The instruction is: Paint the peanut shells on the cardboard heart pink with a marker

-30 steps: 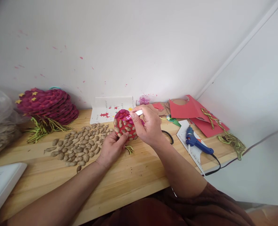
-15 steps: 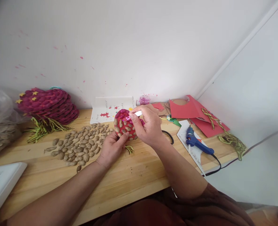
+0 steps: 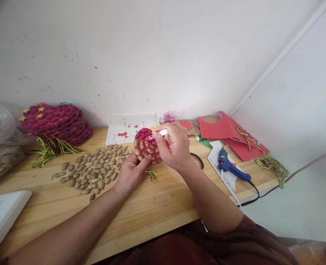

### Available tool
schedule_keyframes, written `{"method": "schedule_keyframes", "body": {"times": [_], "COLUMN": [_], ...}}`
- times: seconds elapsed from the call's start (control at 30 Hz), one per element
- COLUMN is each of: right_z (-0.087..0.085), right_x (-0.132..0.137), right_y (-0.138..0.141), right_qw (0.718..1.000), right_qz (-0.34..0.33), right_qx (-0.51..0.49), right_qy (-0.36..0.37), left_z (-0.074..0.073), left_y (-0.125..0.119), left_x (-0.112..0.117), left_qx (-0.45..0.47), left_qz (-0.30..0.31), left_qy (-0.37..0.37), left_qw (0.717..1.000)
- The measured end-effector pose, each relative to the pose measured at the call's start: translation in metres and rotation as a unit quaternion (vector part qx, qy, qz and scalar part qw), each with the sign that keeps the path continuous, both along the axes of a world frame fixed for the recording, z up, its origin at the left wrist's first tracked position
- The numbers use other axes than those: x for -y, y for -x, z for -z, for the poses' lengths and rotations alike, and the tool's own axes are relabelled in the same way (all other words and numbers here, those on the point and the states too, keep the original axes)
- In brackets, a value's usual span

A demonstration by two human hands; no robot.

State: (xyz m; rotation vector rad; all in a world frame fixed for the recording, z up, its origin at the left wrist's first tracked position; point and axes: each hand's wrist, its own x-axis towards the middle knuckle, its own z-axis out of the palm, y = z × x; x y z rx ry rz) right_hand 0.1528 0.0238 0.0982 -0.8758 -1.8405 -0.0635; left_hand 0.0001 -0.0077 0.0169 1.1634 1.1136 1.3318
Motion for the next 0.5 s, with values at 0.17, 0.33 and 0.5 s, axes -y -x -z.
{"method": "schedule_keyframes", "body": {"times": [0.17, 0.33, 0.5], "right_z": [-0.0002, -0.0006, 0.0002], "right_x": [0.0005, 0.0007, -0.0003], "right_y": [-0.0005, -0.0007, -0.0023], "right_qw": [1.000, 1.000, 1.000], "right_qz": [0.002, 0.005, 0.013], "right_qx": [-0.001, 0.002, 0.009], "right_qy": [0.006, 0.004, 0.004], "left_z": [-0.0021, -0.0029, -0.0012], "left_y": [0.0001, 0.0010, 0.0012], "left_x": [0.0007, 0.0010, 0.0003], "left_qx": [-0.003, 0.001, 0.005], "left_qz": [0.003, 0.003, 0.002], "left_qy": [0.003, 0.011, 0.018], "left_qw": [1.000, 1.000, 1.000]}}
